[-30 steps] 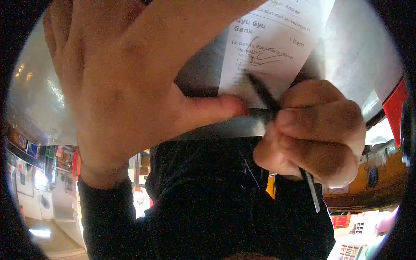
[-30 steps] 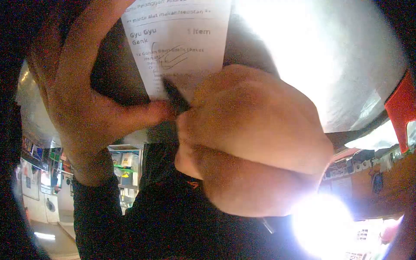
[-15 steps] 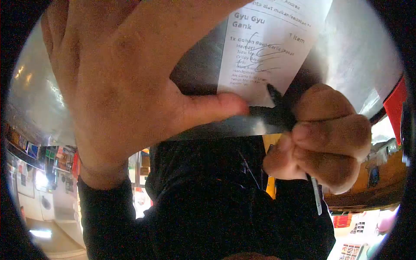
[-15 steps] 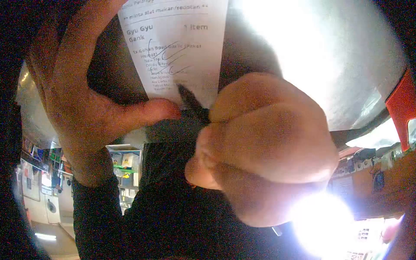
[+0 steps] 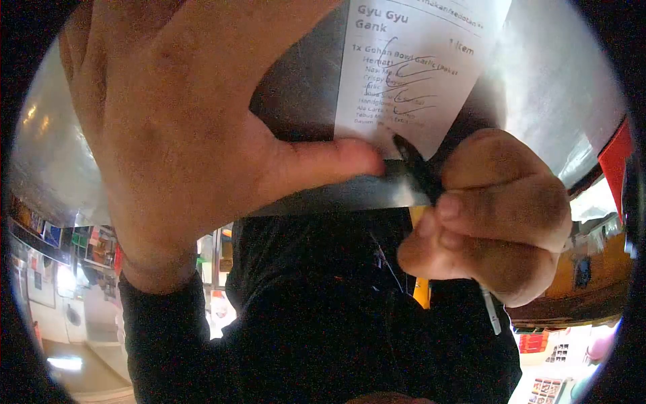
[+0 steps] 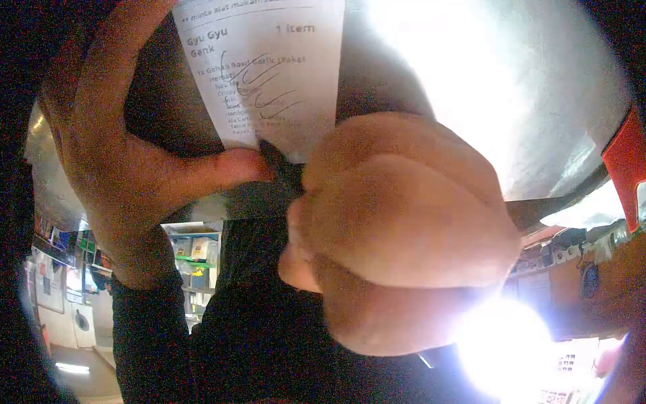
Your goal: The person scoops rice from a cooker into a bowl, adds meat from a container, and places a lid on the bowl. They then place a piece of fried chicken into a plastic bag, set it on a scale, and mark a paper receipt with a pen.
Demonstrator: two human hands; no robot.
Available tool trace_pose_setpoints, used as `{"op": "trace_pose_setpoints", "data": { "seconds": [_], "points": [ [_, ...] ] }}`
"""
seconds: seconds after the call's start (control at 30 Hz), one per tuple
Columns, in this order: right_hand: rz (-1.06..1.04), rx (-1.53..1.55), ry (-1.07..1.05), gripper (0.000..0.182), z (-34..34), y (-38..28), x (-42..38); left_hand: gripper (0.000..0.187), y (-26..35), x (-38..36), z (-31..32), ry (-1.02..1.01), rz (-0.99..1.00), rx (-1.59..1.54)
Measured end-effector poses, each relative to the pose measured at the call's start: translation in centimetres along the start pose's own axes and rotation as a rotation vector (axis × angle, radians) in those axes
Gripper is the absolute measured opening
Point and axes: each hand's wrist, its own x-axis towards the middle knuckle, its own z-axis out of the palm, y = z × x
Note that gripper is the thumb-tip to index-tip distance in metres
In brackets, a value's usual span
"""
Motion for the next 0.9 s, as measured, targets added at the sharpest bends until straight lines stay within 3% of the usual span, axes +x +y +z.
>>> {"op": "trace_pose_setpoints", "data": {
  "seconds": [0.6, 0.77, 0.9],
  "points": [
    [0.002, -0.014, 0.028, 0.027, -0.3, -0.1, -0.6, 0.088, 0.2, 1.4, -0.1, 0.009, -0.002, 0.018],
    [0.111, -0.112, 0.175, 0.024, 6.7, -2.8, 0.7, 0.088, -3.8, -2.9, -2.1, 0.038, -0.024, 0.02],
    [0.272, -0.244, 0.447, 0.017, -3.2, -4.9, -4.5, 0.088, -1.1, 2.3, -0.8, 0.048, -0.018, 0.034]
  ]
}}
